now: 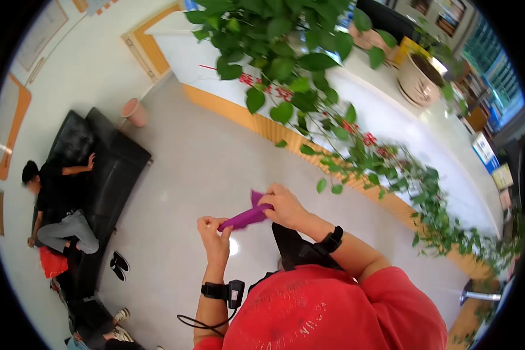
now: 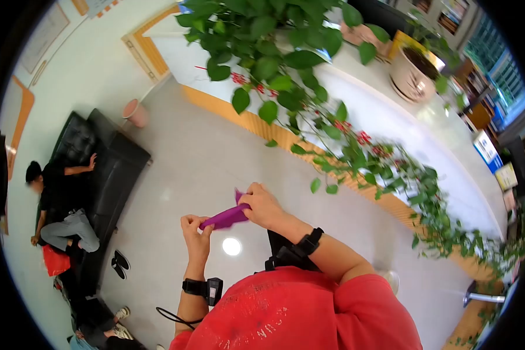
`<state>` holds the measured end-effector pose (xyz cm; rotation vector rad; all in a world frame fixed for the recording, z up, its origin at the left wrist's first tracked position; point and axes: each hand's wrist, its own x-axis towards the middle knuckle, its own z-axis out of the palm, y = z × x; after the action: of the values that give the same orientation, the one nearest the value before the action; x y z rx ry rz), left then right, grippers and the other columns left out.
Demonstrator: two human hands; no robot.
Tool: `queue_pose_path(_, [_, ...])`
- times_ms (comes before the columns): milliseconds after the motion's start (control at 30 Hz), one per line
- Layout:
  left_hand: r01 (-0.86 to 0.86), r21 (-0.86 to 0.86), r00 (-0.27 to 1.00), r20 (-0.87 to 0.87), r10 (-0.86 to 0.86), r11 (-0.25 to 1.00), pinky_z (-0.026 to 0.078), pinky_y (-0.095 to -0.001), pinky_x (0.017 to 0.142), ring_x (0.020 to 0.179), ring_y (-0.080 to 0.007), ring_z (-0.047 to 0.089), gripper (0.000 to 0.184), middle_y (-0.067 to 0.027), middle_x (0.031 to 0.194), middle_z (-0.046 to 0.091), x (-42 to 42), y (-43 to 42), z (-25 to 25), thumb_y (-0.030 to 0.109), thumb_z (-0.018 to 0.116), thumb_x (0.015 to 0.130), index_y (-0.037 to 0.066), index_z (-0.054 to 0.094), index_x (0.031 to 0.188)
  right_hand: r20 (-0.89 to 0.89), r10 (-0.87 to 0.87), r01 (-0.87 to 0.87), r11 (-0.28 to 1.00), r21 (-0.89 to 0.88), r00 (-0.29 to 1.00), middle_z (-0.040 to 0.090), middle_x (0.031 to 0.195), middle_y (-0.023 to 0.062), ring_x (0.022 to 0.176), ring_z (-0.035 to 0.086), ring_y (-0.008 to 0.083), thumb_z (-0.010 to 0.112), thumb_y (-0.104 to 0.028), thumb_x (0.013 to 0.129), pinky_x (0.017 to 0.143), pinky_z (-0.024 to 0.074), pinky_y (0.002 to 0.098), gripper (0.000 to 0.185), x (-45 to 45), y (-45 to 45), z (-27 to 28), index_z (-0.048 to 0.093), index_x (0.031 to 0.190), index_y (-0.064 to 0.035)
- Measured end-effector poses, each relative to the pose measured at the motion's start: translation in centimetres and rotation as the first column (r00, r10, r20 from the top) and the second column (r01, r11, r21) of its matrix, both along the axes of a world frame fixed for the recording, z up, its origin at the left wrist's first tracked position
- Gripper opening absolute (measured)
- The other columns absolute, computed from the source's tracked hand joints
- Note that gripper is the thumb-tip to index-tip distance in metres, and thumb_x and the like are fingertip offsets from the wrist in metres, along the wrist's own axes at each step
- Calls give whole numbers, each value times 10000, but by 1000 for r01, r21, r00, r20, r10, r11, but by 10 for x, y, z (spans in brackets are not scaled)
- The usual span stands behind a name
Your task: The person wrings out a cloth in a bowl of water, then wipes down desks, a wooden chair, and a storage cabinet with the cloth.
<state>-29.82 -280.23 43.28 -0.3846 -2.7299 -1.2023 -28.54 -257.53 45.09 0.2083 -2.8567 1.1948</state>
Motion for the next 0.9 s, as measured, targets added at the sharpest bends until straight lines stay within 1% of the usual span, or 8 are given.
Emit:
queue_pose_path(100, [-25, 285, 993, 116, -8, 958, 442, -300, 790, 876, -193, 532, 172, -80, 922, 533, -45, -8, 7, 82, 643, 768, 24, 599, 923, -244, 78, -118, 982, -150, 967, 552, 1071, 147, 853, 556, 311, 617, -103, 715, 762, 465, 388, 117, -65, 5, -11, 639, 819, -57])
queue_pose_path(167, [-199, 654, 884, 441, -155, 730, 443, -281, 760, 833, -145, 532, 148, -55, 912, 551, -76, -3, 35, 93, 615, 800, -1, 575, 907, 32, 251, -210, 866, -454, 967, 578, 973, 116, 804, 569, 203, 605, -144, 774, 693, 472, 324, 178, -117, 7, 0, 607, 911, -31])
queue_pose_path(267, [-281, 685, 888, 452, -89, 672, 422, -227, 697, 778, -94, 511, 165, -19, 878, 557, -122, -9, 42, 119, 553, 864, -7, 536, 969, 352, 453, -98, 715, -692, 819, 574, 858, 76, 800, 540, 89, 588, -182, 844, 696, 460, 245, 272, -176, 4, 45, 545, 1022, 19])
queue_pose_path(367, [-311, 728, 919, 394, -2, 611, 425, -227, 693, 773, -93, 510, 181, -27, 881, 560, -172, -9, 66, 130, 534, 890, 4, 517, 1019, 232, 608, 29, 325, -945, 759, 597, 918, 88, 840, 570, 130, 571, -211, 880, 737, 473, 277, 259, -236, -8, 45, 558, 1028, 1])
queue_pose_path(467, [-373, 765, 911, 410, 48, 525, 432, -234, 720, 797, -104, 517, 192, -36, 893, 567, -219, -12, 82, 110, 528, 889, -4, 518, 1042, 310, 711, 531, -105, -841, 631, 614, 995, 90, 887, 591, 178, 531, -259, 914, 825, 480, 312, 270, -290, -38, 28, 570, 1044, -25])
queue_pose_path(600, [-475, 527, 858, 454, 240, 704, 441, -239, 693, 789, -114, 531, 205, -53, 923, 584, -277, -58, 41, 114, 531, 887, -20, 529, 1043, 434, 717, 623, 0, -782, 545, 617, 1056, 80, 951, 589, 210, 507, -284, 921, 898, 469, 377, 287, -316, -69, 32, 577, 1052, -39])
queue_pose_path(767, [-630, 480, 755, 562, 338, 610, 449, -263, 701, 789, -139, 563, 187, -48, 870, 609, -336, -113, 18, 118, 552, 861, -11, 593, 990, 76, 928, 626, -184, -758, 365, 618, 1051, 67, 972, 582, 201, 516, -260, 916, 903, 468, 404, 265, -417, -125, -82, 581, 1052, -42])
queue_pose_path(900, [-524, 207, 824, 368, 430, 826, 449, -257, 694, 781, -112, 580, 156, -89, 830, 651, -409, -197, -11, 114, 567, 827, -18, 646, 846, 330, 795, 715, -178, -676, 509, 611, 1071, 73, 1022, 566, 190, 501, -217, 923, 914, 458, 422, 227, -508, -132, -55, 587, 1067, -63])
